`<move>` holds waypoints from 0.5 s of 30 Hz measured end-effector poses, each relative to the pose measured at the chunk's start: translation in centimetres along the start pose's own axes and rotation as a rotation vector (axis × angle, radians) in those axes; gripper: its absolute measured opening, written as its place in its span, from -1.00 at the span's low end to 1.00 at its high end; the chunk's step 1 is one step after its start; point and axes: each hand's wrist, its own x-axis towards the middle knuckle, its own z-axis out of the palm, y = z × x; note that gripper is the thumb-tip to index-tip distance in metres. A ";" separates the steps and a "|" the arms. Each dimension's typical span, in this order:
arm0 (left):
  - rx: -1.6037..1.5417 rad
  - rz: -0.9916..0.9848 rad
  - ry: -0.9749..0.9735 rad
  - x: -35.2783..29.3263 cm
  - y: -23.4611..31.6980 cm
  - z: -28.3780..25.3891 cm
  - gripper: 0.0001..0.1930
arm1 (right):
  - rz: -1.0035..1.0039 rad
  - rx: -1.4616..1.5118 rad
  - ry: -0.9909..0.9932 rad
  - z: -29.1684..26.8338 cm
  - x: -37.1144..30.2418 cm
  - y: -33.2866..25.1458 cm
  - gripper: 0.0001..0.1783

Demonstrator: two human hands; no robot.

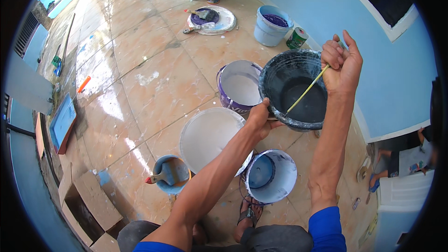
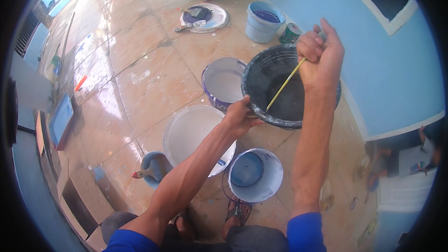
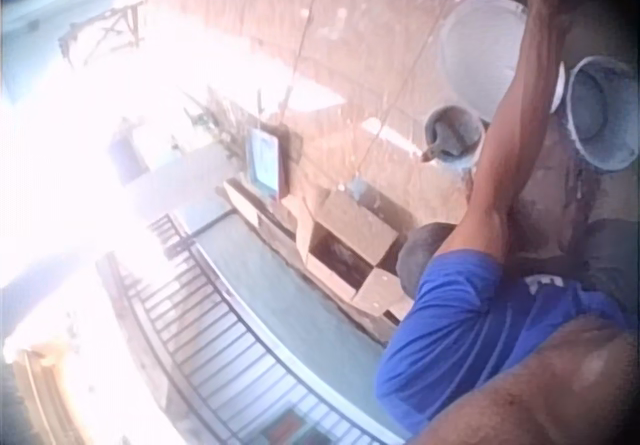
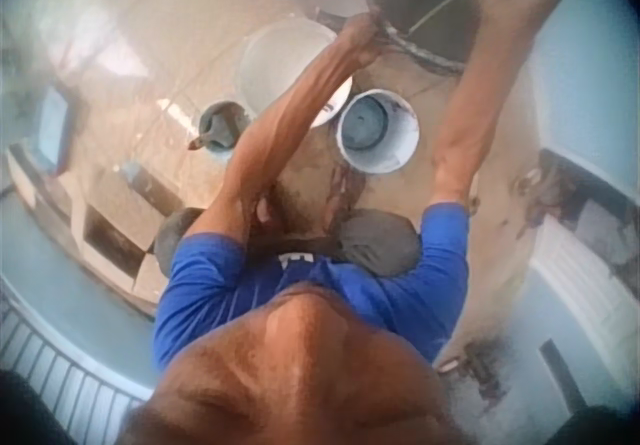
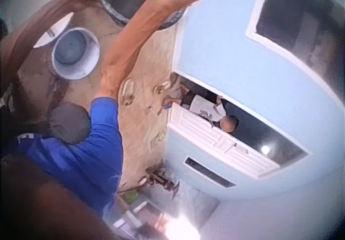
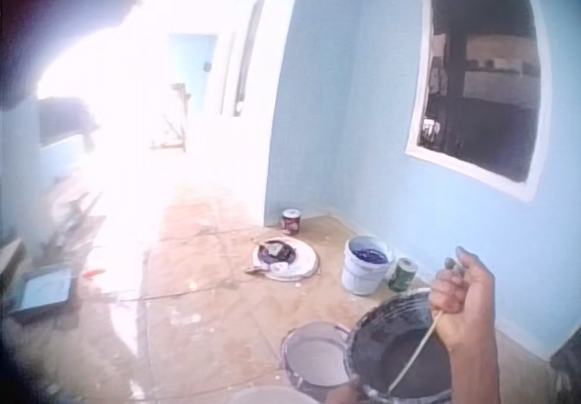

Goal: The person mixes white paint in a bucket using a plastic spoon, then transfers some into a larger bucket. They stir a dark liquid in a separate bucket with a stick and continue mixing the white paint. The person remains seated on the floor throughout the process.

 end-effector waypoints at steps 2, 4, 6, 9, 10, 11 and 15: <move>-0.002 -0.002 -0.001 0.0 0.2 -0.2 -0.55 | 0.011 0.016 0.019 0.3 0.2 0.3 -0.73; -0.006 -0.007 -0.011 0.3 0.1 -0.3 -0.55 | 0.016 0.012 0.022 0.4 0.2 0.4 -0.73; -0.011 -0.010 -0.024 0.6 0.0 -0.6 -0.55 | 0.022 -0.009 0.005 0.4 0.3 0.6 -0.72; -0.032 -0.013 -0.032 0.9 -0.1 -0.8 -0.55 | 0.030 -0.019 0.020 0.6 0.2 0.9 -0.72; -0.039 -0.014 -0.030 0.8 -0.2 -0.8 -0.55 | 0.032 -0.020 0.016 0.6 0.2 1.0 -0.72; -0.047 -0.015 -0.027 0.8 -0.2 -0.7 -0.55 | 0.034 -0.021 0.013 0.5 0.3 1.0 -0.72; -0.061 -0.015 -0.037 0.9 -0.4 -1.0 -0.56 | 0.041 -0.024 -0.002 0.7 0.1 1.3 -0.72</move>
